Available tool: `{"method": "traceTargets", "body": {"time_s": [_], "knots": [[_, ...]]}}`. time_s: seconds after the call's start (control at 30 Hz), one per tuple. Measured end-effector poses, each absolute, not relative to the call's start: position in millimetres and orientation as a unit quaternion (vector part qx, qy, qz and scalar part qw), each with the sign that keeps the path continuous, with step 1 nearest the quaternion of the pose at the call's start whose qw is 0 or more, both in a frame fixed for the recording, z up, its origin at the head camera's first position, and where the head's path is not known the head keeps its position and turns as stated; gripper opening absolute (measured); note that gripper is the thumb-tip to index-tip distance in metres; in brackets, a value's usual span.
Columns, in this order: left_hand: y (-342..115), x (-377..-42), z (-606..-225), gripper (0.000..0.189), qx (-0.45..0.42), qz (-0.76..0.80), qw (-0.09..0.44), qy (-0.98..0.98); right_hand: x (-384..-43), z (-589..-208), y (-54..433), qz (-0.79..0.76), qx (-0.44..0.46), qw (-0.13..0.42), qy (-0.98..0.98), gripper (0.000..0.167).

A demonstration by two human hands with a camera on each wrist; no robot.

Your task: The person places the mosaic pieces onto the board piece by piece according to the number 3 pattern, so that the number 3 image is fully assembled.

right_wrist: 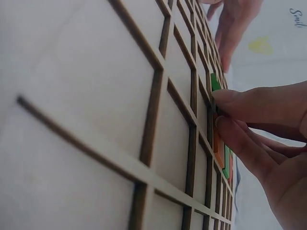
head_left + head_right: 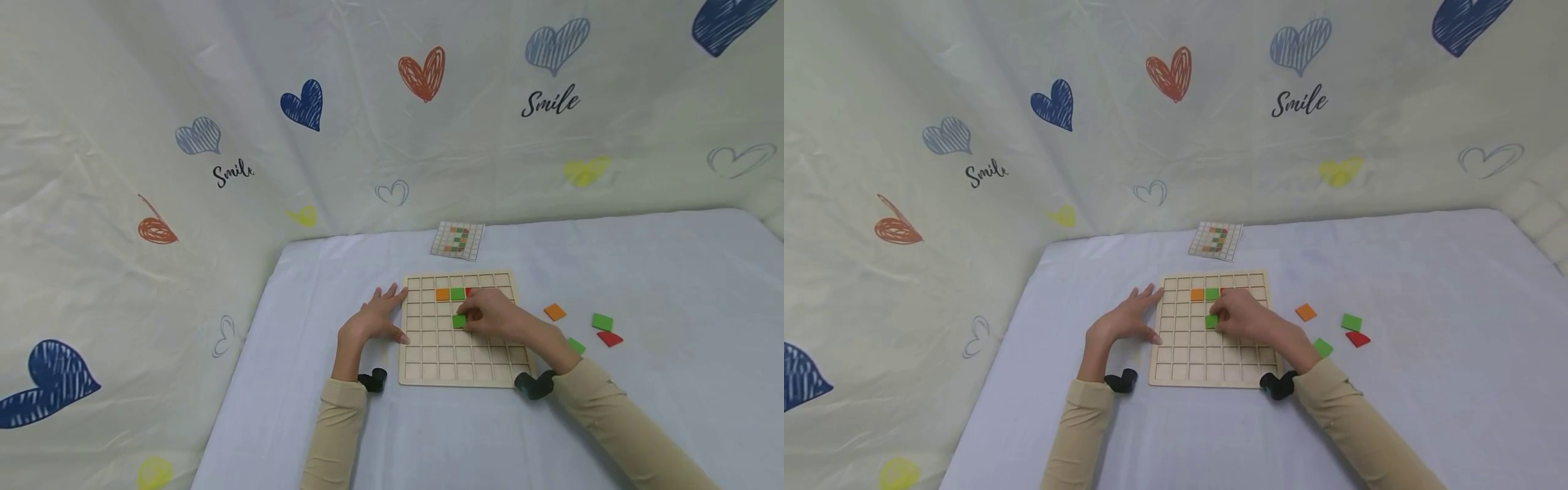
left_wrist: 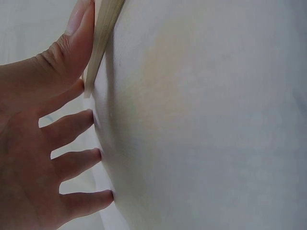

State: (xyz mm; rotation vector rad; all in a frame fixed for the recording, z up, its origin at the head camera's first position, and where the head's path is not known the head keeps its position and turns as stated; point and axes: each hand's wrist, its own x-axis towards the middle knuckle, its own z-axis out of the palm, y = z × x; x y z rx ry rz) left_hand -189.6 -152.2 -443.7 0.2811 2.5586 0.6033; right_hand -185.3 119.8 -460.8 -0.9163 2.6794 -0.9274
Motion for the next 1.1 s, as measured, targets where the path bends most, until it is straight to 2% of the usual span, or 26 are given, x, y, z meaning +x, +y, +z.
{"method": "traceTargets", "body": {"time_s": [0.33,0.5,0.97,1.1], "knots": [[-149.9,-187.4,-440.1,0.106,0.096,0.223,0.245,0.939,-182.8,-459.5,120.5,-0.295,-0.307,0.077,0.901,0.026],[-149.6,-187.1,-439.7,0.106,0.098,0.222,0.245,0.939,-180.2,-458.2,127.4,-0.295,-0.311,0.058,0.902,0.023],[-150.4,-187.3,-442.1,0.105,0.109,0.214,0.24,0.941,-170.5,-460.8,164.3,-0.314,-0.279,0.031,0.907,0.018],[-150.2,-186.9,-441.1,0.106,0.108,0.216,0.24,0.94,-167.2,-457.6,173.4,-0.324,-0.26,0.04,0.909,0.018]]}}
